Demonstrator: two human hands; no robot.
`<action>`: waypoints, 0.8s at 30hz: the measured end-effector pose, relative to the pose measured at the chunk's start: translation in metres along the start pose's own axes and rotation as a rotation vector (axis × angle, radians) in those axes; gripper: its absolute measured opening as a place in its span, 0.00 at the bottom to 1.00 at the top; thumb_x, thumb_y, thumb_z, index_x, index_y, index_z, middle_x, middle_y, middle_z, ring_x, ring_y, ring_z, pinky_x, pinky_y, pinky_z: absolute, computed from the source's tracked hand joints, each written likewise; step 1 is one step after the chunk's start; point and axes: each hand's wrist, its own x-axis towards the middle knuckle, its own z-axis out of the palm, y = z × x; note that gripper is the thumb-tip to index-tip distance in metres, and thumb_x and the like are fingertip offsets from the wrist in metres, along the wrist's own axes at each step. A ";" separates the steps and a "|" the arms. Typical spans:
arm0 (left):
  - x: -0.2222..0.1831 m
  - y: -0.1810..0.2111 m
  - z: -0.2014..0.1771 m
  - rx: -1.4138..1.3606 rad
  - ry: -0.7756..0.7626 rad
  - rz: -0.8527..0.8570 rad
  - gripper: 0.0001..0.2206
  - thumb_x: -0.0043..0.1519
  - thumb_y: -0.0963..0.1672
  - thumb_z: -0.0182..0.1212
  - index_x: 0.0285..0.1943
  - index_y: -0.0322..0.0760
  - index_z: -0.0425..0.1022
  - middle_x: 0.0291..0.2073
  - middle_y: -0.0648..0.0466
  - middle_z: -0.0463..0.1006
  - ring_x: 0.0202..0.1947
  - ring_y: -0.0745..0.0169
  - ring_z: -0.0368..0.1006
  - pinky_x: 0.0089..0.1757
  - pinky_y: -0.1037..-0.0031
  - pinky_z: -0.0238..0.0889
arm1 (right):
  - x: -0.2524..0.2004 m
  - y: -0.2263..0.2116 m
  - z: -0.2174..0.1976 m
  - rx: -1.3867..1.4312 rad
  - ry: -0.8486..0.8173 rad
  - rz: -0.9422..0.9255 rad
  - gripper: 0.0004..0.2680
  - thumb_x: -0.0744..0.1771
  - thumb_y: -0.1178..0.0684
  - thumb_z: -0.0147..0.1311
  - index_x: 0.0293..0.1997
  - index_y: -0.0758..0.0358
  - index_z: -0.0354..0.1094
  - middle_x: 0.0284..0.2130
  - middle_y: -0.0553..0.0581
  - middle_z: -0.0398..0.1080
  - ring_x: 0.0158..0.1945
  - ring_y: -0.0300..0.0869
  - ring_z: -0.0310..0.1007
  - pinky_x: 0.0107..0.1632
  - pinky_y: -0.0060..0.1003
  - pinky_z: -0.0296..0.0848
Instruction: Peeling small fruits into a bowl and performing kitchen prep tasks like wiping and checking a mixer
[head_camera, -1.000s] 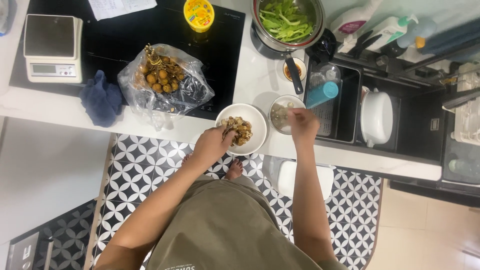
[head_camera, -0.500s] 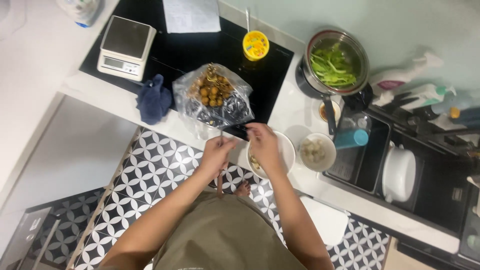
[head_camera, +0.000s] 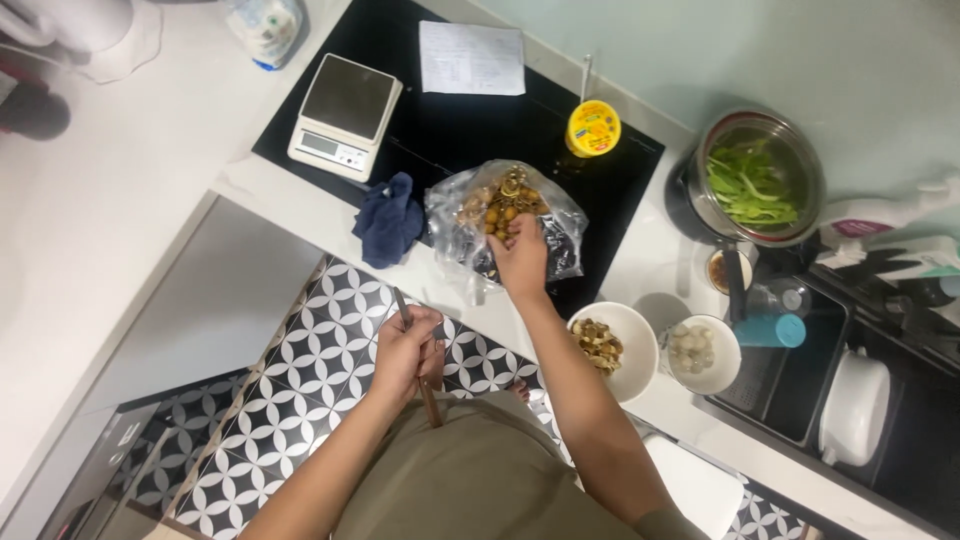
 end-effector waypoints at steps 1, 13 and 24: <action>-0.001 0.006 -0.001 -0.005 0.006 -0.001 0.02 0.61 0.35 0.58 0.39 0.23 0.71 0.16 0.62 0.49 0.07 0.76 0.46 0.11 0.82 0.42 | 0.002 0.006 0.005 -0.001 -0.008 -0.003 0.17 0.57 0.57 0.73 0.43 0.64 0.66 0.34 0.63 0.73 0.38 0.58 0.78 0.42 0.51 0.79; 0.020 0.003 0.006 0.095 -0.120 -0.051 0.02 0.61 0.36 0.59 0.36 0.28 0.72 0.13 0.61 0.51 0.08 0.75 0.47 0.10 0.82 0.42 | -0.004 0.060 0.052 -0.240 -0.047 -0.028 0.19 0.63 0.62 0.53 0.56 0.77 0.48 0.47 0.77 0.57 0.31 0.70 0.73 0.37 0.58 0.78; -0.015 0.029 0.053 0.279 -0.263 -0.084 0.20 0.69 0.51 0.46 0.47 0.29 0.76 0.19 0.57 0.52 0.12 0.73 0.46 0.14 0.81 0.37 | -0.027 0.075 -0.034 0.343 -0.459 0.254 0.05 0.67 0.61 0.49 0.44 0.67 0.61 0.35 0.60 0.68 0.38 0.52 0.78 0.40 0.40 0.75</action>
